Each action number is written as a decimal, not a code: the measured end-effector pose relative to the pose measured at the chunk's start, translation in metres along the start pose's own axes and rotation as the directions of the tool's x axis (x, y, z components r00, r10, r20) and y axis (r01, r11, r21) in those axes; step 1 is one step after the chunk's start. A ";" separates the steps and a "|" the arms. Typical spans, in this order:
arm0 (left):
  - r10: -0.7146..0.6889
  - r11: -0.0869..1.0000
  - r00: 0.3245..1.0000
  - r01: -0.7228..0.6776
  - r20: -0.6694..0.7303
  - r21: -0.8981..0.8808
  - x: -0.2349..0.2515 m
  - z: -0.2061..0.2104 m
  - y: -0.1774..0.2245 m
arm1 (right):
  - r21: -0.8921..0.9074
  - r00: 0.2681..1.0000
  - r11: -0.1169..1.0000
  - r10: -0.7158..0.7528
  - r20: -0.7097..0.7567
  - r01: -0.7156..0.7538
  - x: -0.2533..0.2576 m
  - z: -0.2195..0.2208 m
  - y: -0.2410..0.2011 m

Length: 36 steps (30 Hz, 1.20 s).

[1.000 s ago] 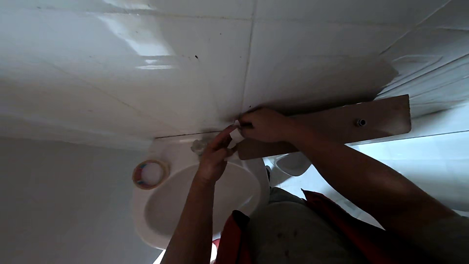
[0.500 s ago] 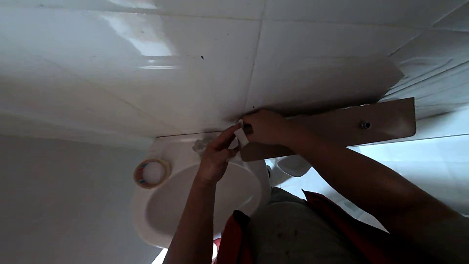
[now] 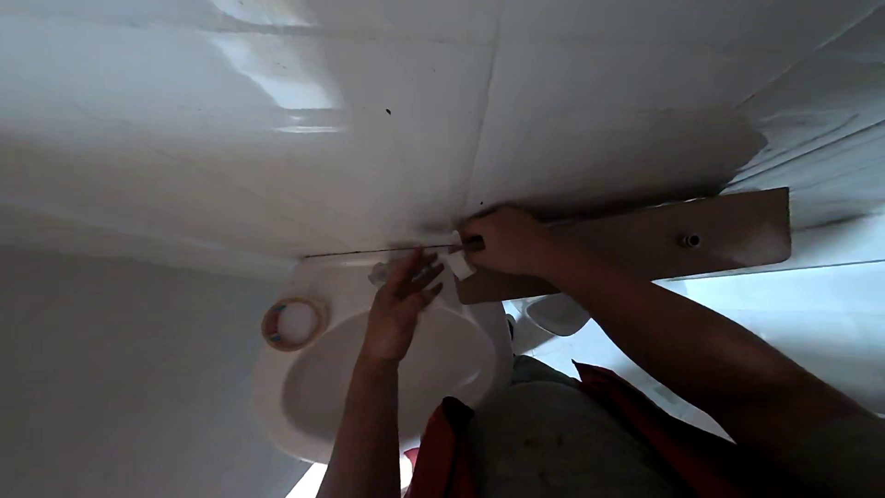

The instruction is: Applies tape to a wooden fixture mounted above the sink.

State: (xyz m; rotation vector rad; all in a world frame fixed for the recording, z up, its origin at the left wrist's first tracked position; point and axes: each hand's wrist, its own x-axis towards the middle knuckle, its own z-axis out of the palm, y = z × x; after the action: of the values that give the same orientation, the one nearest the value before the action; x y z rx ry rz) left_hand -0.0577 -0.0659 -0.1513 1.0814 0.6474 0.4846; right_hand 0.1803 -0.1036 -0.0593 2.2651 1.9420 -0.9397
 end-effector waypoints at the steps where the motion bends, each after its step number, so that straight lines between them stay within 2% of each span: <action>1: -0.027 1.000 0.999 0.027 -0.022 -0.008 -0.002 0.002 -0.005 | 0.006 1.000 1.000 -0.003 -0.002 0.003 0.000 0.001 0.001; 3: -0.081 0.996 0.989 0.085 -0.121 0.034 -0.009 0.009 -0.014 | 0.006 1.000 1.000 -0.020 -0.007 0.020 -0.002 0.001 0.004; 5: -0.012 0.994 0.947 0.047 -0.320 0.101 -0.020 0.024 -0.016 | -0.011 0.997 0.999 -0.043 -0.057 0.043 -0.015 -0.003 0.005; 6: 0.067 0.986 0.915 0.002 -0.399 0.168 -0.027 0.034 -0.014 | -0.014 0.992 0.999 -0.053 -0.113 0.052 -0.030 -0.005 0.003; 7: 0.155 0.968 0.895 -0.055 -0.417 0.243 -0.033 0.042 -0.010 | 0.007 0.978 0.998 -0.058 -0.199 0.061 -0.053 -0.006 -0.002; 9: 0.282 0.925 0.890 -0.152 -0.359 0.349 -0.043 0.055 -0.002 | 0.179 0.936 0.982 0.011 -0.352 0.056 -0.107 0.004 -0.014; 10: 0.313 0.906 0.895 -0.182 -0.318 0.381 -0.044 0.060 0.001 | 0.310 0.935 0.950 0.070 -0.348 0.045 -0.124 0.017 -0.008; 12: 0.299 0.909 0.913 -0.185 -0.277 0.372 -0.043 0.068 0.009 | 0.591 0.978 0.805 0.157 -0.138 -0.046 -0.141 0.050 0.011; 14: 0.274 0.912 0.933 -0.176 -0.232 0.371 -0.043 0.076 0.014 | 0.801 0.984 0.588 0.177 0.013 -0.116 -0.154 0.076 0.015; 15: 0.268 0.907 0.942 -0.176 -0.203 0.382 -0.044 0.080 0.014 | 0.865 0.978 0.488 0.206 0.012 -0.114 -0.159 0.080 0.009; 17: 0.268 0.897 0.951 -0.188 -0.156 0.400 -0.046 0.088 0.011 | 0.924 0.966 0.380 0.251 -0.068 -0.034 -0.162 0.077 -0.003; 19: 0.274 0.905 0.952 -0.205 -0.140 0.372 -0.047 0.094 0.009 | 0.921 0.958 0.387 0.244 -0.149 0.045 -0.158 0.071 -0.007; 22: 0.265 0.918 0.956 -0.211 -0.123 0.336 -0.049 0.100 0.010 | 0.837 0.934 0.522 0.191 -0.301 0.163 -0.155 0.069 -0.007; 24: 0.198 0.950 0.976 -0.168 -0.092 0.262 -0.049 0.098 0.014 | 0.780 0.907 0.600 0.210 -0.365 0.175 -0.157 0.067 -0.005; 26: 0.127 0.985 0.989 -0.116 -0.081 0.124 -0.047 0.087 0.013 | 0.788 0.873 0.599 0.300 -0.384 0.140 -0.159 0.066 0.002; 28: 0.118 0.992 0.982 -0.109 -0.147 0.067 -0.043 0.078 0.008 | 0.851 0.861 0.512 0.377 -0.342 0.114 -0.160 0.064 0.010; 30: 0.151 0.981 0.969 -0.122 -0.194 0.153 -0.043 0.079 0.005 | 0.889 0.890 0.448 0.359 -0.281 0.100 -0.162 0.066 0.014; 32: 0.198 0.933 0.968 -0.138 -0.154 0.332 -0.046 0.089 0.005 | 0.891 0.937 0.443 0.259 -0.233 0.099 -0.163 0.069 0.010; 34: 0.228 0.889 0.970 -0.171 -0.086 0.424 -0.046 0.101 0.004 | 0.856 0.943 0.495 0.188 -0.276 0.152 -0.162 0.072 0.002; 36: 0.217 0.904 0.975 -0.182 -0.048 0.387 -0.043 0.109 0.002 | 0.805 0.907 0.553 0.192 -0.374 0.215 -0.162 0.073 0.000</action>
State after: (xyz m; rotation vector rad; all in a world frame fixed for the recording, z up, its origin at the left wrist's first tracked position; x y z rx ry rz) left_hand -0.0138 -0.1635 -0.1041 1.5124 0.7325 0.6029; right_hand 0.1416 -0.2765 -0.0471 3.1934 1.8472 -1.8449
